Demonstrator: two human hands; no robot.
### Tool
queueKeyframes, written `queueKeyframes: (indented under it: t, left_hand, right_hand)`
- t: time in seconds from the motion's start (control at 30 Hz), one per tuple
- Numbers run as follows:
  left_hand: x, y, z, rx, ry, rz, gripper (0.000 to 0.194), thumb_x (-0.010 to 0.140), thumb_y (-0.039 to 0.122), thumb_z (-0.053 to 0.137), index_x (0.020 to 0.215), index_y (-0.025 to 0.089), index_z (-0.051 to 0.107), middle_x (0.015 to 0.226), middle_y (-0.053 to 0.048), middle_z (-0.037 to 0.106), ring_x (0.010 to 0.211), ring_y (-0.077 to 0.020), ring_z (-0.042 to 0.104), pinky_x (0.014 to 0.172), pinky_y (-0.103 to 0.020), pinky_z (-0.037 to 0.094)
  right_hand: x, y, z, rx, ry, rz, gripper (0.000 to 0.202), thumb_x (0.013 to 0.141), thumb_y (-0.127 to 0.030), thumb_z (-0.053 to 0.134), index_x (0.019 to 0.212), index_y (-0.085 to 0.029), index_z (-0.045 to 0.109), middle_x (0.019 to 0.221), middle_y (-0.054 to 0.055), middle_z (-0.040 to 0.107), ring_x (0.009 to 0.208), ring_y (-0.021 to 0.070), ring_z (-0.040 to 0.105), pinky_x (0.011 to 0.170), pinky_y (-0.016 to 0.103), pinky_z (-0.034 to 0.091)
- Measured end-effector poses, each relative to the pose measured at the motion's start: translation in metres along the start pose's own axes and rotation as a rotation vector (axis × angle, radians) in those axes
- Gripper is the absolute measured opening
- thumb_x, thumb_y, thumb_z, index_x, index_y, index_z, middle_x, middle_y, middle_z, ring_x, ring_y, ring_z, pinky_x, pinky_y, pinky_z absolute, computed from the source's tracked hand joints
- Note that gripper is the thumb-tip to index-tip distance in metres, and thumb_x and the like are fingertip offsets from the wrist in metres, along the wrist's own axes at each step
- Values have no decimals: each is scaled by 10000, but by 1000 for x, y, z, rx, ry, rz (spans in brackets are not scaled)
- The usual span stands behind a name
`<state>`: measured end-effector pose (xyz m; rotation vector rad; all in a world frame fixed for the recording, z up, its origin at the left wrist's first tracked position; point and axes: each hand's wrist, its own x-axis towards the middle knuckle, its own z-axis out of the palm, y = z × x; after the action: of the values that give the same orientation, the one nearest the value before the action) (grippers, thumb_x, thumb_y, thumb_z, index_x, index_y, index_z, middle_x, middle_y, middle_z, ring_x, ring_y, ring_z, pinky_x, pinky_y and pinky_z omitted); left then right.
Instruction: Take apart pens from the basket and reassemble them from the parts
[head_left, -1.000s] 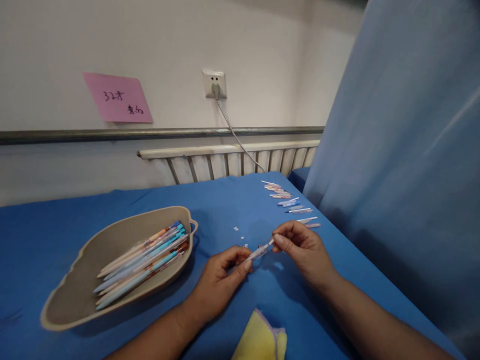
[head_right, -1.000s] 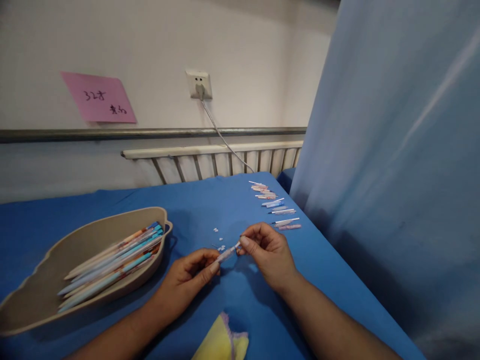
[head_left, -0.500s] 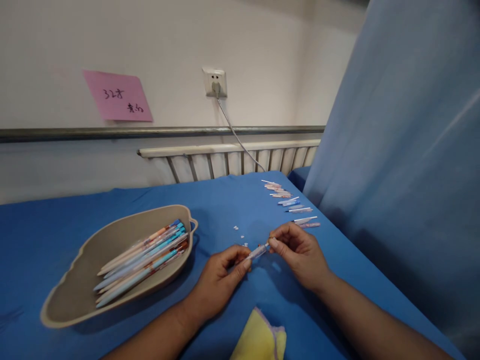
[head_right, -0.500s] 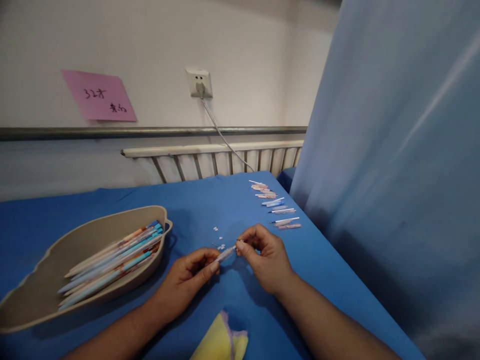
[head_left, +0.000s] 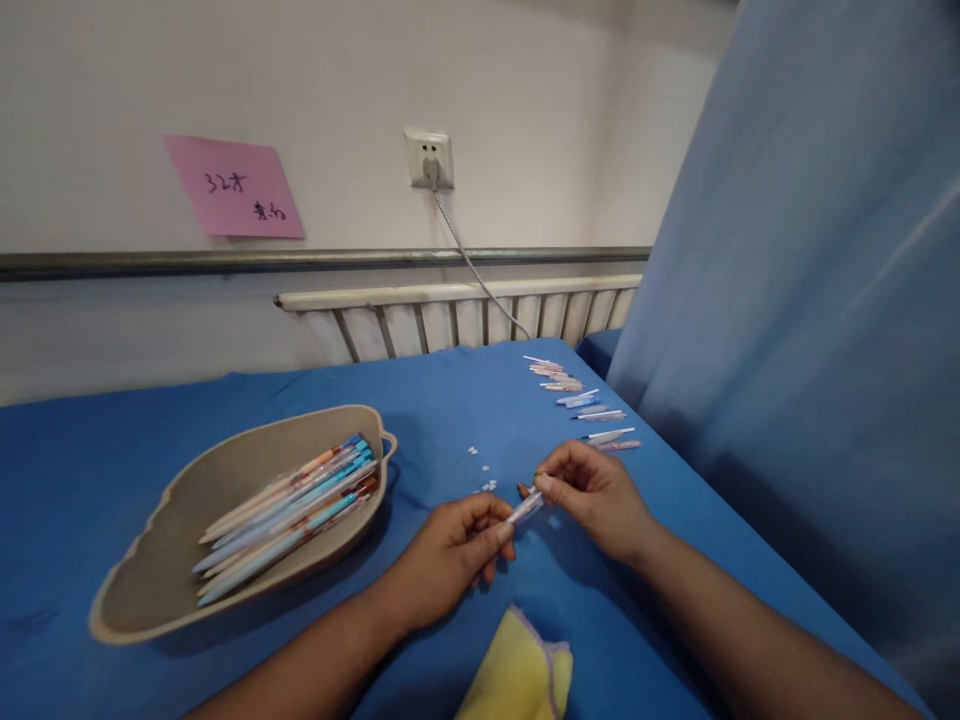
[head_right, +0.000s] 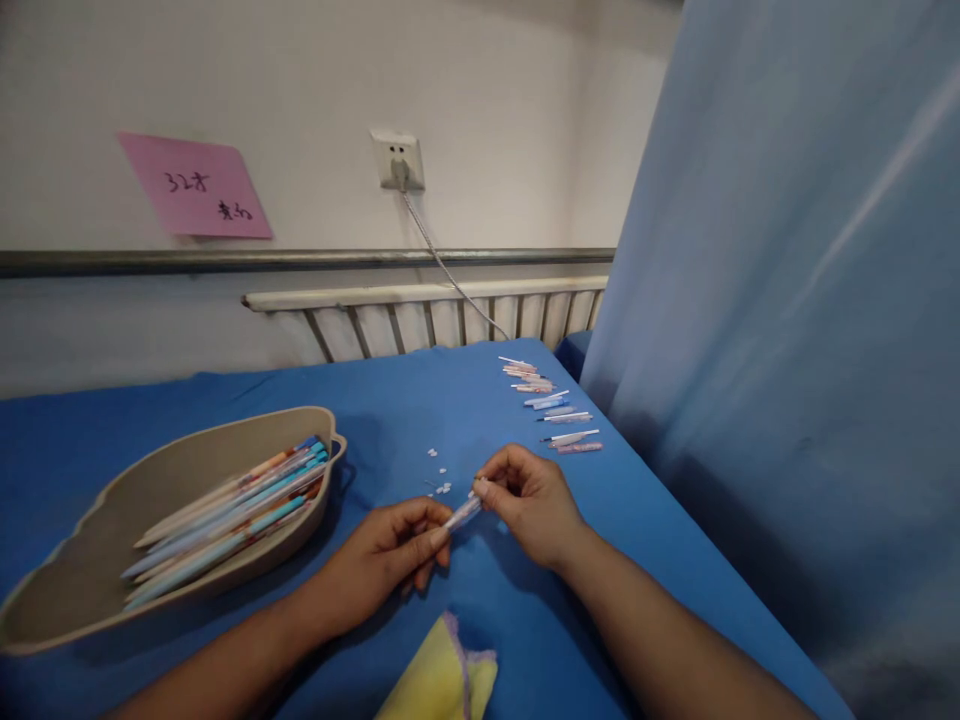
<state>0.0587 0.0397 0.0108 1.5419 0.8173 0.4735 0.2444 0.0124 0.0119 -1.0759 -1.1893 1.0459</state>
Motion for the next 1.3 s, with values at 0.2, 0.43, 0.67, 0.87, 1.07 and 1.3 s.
queueKeyframes:
  t: [0.2, 0.43, 0.67, 0.87, 1.07, 1.3]
  left_hand:
    - [2, -1, 3, -341, -74, -187, 270, 761, 384, 654, 835, 135, 581, 623, 14, 589, 386, -53, 465, 359, -160, 351]
    - [3, -7, -8, -512, -156, -279, 250, 750, 330, 685, 864, 117, 619, 654, -9, 597, 447, -67, 510, 399, -167, 395]
    - [5, -11, -12, -591, -132, -301, 183, 769, 271, 673, 852, 119, 615, 649, -4, 585, 439, -61, 497, 404, -169, 400]
    - [5, -10, -13, -755, -169, -336, 129, 813, 218, 624, 875, 105, 615, 697, -28, 580, 509, -68, 530, 461, -164, 415]
    - [3, -6, -17, -893, -242, -357, 145, 813, 167, 615, 938, 94, 614, 700, -28, 553, 517, -59, 496, 467, -155, 377]
    - [2, -8, -18, -789, -206, -294, 171, 767, 183, 678, 905, 132, 592, 715, -20, 585, 530, -72, 526, 476, -167, 386]
  right_hand:
    - [2, 15, -3, 117, -46, 127, 222, 676, -350, 727, 727, -172, 604, 574, -29, 588, 539, 98, 503, 565, 239, 392]
    - [0, 18, -5, 242, 44, 221, 276, 639, -372, 765, 733, -160, 616, 692, 12, 647, 591, 107, 558, 567, 230, 425]
    - [1, 17, -10, 206, 9, 223, 267, 675, -377, 745, 785, -169, 619, 741, 17, 660, 606, 111, 592, 583, 234, 445]
    - [-1, 21, -7, 107, -43, 186, 286, 729, -392, 689, 890, -173, 599, 677, -10, 619, 560, 95, 540, 551, 225, 410]
    - [-1, 19, -9, 48, -34, 193, 258, 720, -394, 681, 788, -179, 557, 597, -41, 564, 513, 87, 486, 517, 223, 375]
    - [2, 18, -6, 0, -56, 150, 256, 703, -397, 674, 806, -171, 609, 601, -20, 581, 511, 97, 475, 509, 235, 390]
